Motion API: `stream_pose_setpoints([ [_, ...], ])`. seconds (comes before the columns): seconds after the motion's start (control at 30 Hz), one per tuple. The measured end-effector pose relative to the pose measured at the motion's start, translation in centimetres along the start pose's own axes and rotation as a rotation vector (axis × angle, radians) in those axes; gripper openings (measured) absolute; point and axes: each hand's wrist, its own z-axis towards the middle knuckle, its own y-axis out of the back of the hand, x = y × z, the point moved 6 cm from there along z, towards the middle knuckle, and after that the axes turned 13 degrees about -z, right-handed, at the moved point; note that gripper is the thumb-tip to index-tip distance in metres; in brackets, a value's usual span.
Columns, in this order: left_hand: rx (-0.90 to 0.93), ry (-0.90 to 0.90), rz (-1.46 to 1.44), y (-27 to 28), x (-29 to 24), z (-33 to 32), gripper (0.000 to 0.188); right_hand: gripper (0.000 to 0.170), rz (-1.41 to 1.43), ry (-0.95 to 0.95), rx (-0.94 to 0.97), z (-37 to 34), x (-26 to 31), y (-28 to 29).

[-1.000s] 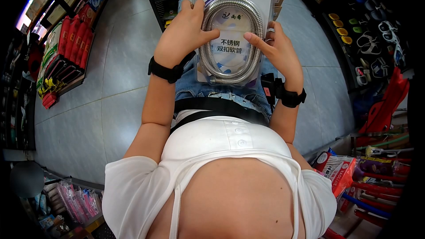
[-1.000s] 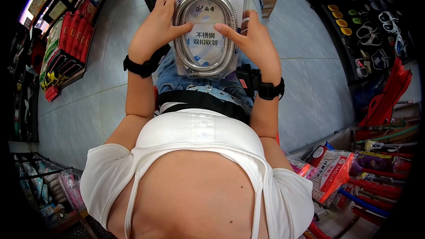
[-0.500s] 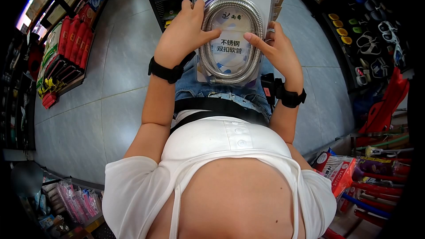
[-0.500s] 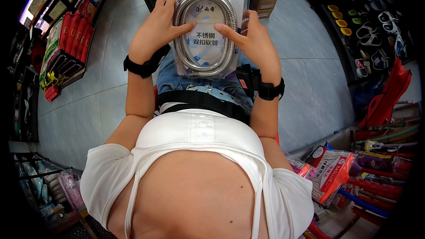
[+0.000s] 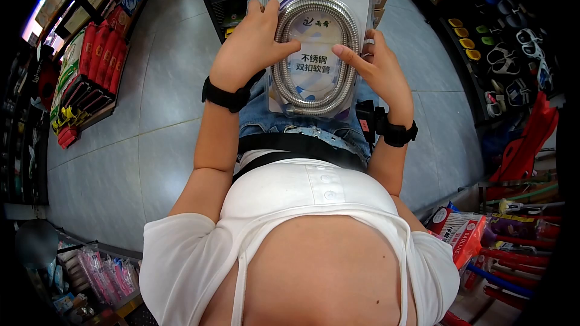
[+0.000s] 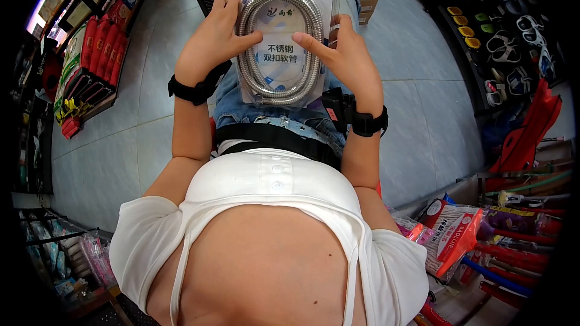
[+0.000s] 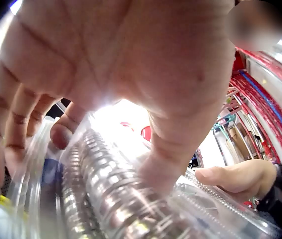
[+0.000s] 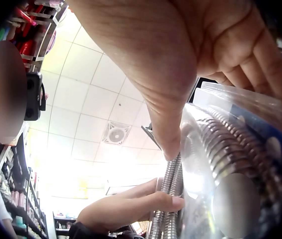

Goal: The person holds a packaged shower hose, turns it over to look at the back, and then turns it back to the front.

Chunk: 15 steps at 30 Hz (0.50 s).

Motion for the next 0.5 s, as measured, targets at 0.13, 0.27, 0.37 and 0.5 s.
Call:
stream_pose_setpoints([
  [0.13, 0.002, 0.007, -0.008, -0.08, -0.05, 0.01, 0.069, 0.089, -0.002, -0.001, 0.006, -0.02, 0.1, 0.12],
  [0.27, 0.006, 0.029, -0.012, -0.06, -0.14, -0.01, 0.069, 0.087, 0.01, 0.001, 0.017, -0.08, 0.29, 0.21],
  [0.37, 0.003, 0.029, -0.012, -0.03, -0.16, -0.02, 0.069, 0.086, 0.014, -0.002, 0.013, -0.2, 0.51, 0.32],
  [0.5, -0.008, 0.022, -0.007, 0.06, -0.32, -0.08, 0.069, 0.086, 0.017, -0.008, 0.018, -0.12, 0.33, 0.25],
])
